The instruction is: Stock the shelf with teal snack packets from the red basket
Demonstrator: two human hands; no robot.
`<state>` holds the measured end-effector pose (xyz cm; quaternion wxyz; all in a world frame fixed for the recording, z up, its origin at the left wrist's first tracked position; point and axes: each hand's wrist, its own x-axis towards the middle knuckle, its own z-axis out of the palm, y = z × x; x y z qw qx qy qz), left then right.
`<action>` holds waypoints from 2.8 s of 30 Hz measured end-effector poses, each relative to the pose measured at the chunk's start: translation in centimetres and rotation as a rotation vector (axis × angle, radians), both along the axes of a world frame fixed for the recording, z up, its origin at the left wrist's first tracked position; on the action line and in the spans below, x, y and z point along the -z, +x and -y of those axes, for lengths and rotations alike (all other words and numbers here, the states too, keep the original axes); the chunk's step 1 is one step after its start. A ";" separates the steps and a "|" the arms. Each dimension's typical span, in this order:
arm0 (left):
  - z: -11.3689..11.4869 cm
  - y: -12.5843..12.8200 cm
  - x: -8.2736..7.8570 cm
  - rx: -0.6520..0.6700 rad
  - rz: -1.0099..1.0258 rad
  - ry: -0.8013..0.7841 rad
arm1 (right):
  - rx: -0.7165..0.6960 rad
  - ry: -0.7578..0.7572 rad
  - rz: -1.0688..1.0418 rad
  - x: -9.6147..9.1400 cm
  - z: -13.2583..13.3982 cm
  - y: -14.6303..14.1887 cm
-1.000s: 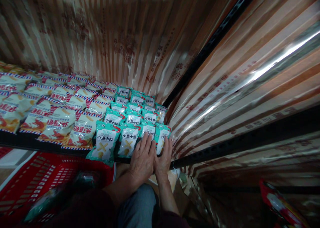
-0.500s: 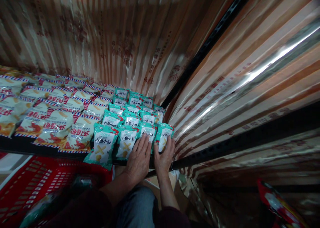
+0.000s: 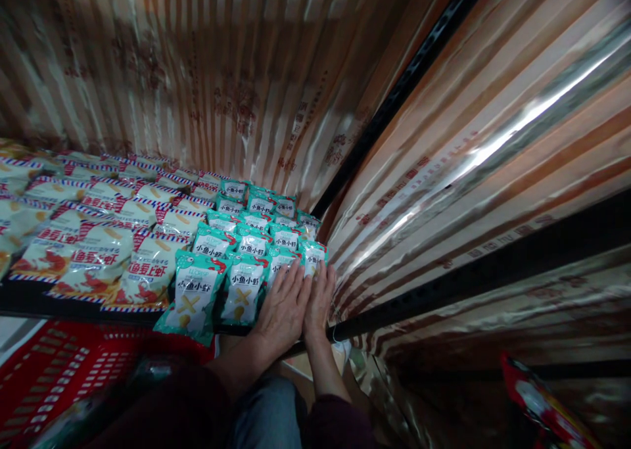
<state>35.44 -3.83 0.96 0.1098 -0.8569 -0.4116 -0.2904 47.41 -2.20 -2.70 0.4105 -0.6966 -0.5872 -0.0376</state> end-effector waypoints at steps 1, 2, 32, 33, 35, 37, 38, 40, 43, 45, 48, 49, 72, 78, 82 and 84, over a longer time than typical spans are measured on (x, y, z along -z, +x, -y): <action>-0.3 0.2 -0.2 -0.007 -0.012 0.008 | -0.007 -0.005 -0.029 0.0 -0.2 0.0; -0.6 0.3 -0.3 -0.012 -0.018 0.013 | -0.012 -0.007 -0.053 0.0 -0.5 0.0; -1.1 0.0 1.7 0.012 -0.008 -0.026 | 0.131 0.026 0.132 0.7 -6.7 0.5; -1.0 0.0 1.7 0.013 -0.008 -0.029 | 0.132 0.022 0.131 0.7 -6.8 0.5; -1.0 0.0 1.5 0.015 -0.012 -0.036 | 0.136 0.010 0.135 0.6 -7.1 0.5; -0.9 0.0 1.2 0.018 -0.013 -0.039 | 0.142 -0.001 0.149 0.5 -7.3 0.4; -0.9 0.0 1.2 0.018 -0.012 -0.039 | 0.144 -0.006 0.159 0.5 -7.4 0.4; -0.9 -0.1 1.1 0.019 -0.006 -0.040 | 0.144 -0.018 0.180 0.6 -7.5 0.3; -1.1 -0.1 1.2 0.020 0.004 -0.038 | 0.145 -0.040 0.203 0.8 -7.8 0.3; -1.2 -0.1 1.2 0.018 0.008 -0.037 | 0.147 -0.054 0.207 1.0 -8.1 0.3; -1.3 0.0 1.1 0.009 0.011 -0.046 | 0.142 -0.079 0.205 1.2 -8.5 0.4; -1.3 0.0 1.1 0.008 0.010 -0.050 | 0.137 -0.086 0.207 1.3 -8.6 0.5; -1.2 0.1 0.3 -0.011 0.019 -0.023 | -0.020 -0.049 0.255 2.1 -6.3 1.5; -0.2 -0.3 -0.2 0.045 0.025 0.018 | -0.178 0.031 0.181 2.3 -4.5 1.6; 1.9 -1.8 -0.2 0.048 0.098 0.029 | -0.183 0.062 0.119 1.7 -2.2 1.0; 3.4 -3.0 0.2 0.017 0.144 0.018 | -0.154 0.074 0.075 0.9 -0.7 0.3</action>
